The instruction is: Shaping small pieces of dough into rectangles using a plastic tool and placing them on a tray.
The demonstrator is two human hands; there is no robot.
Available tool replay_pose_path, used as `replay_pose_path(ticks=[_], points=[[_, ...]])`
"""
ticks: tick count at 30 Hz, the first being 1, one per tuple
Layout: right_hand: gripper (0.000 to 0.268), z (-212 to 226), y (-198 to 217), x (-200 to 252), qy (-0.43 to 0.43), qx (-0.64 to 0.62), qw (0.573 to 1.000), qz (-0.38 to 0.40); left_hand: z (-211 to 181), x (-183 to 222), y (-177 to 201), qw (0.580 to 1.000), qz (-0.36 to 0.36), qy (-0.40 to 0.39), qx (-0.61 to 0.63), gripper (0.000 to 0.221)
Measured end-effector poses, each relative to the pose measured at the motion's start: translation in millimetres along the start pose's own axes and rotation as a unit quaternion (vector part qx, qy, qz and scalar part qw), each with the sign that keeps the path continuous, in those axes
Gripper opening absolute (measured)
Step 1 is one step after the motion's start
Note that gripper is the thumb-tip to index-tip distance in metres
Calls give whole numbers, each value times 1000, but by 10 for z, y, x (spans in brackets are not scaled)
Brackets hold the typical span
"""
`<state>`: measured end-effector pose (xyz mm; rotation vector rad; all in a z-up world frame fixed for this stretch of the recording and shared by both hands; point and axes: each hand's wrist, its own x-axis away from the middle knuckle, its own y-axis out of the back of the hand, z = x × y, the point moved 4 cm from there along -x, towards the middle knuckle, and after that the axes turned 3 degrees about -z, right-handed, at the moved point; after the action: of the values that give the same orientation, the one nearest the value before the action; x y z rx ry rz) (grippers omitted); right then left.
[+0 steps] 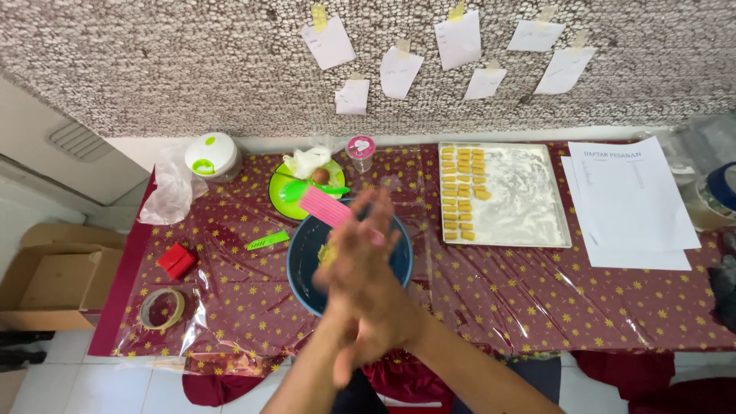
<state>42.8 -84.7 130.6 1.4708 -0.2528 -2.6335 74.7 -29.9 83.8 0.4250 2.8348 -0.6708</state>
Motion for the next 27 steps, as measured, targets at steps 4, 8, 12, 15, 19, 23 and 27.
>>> replay_pose_path(ticks=[4, 8, 12, 15, 19, 23, 27], points=[[100, -101, 40, 127, 38, 64, 996, 55, 498, -172, 263, 967, -28, 135, 214, 65], [98, 117, -70, 255, 78, 64, 988, 117, 410, -113, 198, 820, 68, 77, 562, 60], [96, -15, 138, 275, 49, 150, 987, 34, 550, -70, 50, 851, 50, 110, 512, 66], [110, -24, 67, 488, -6, 64, 989, 137, 885, 65, 133, 888, 13, 162, 430, 74], [101, -99, 127, 408, 3, 113, 985, 131, 495, 197, -48, 969, 121, -94, 195, 83], [111, -90, 39, 576, 93, 154, 966, 187, 295, -193, 61, 950, -115, 200, 210, 69], [114, -299, 183, 308, 74, 175, 980, 63, 340, -266, 17, 949, -106, 201, 217, 68]])
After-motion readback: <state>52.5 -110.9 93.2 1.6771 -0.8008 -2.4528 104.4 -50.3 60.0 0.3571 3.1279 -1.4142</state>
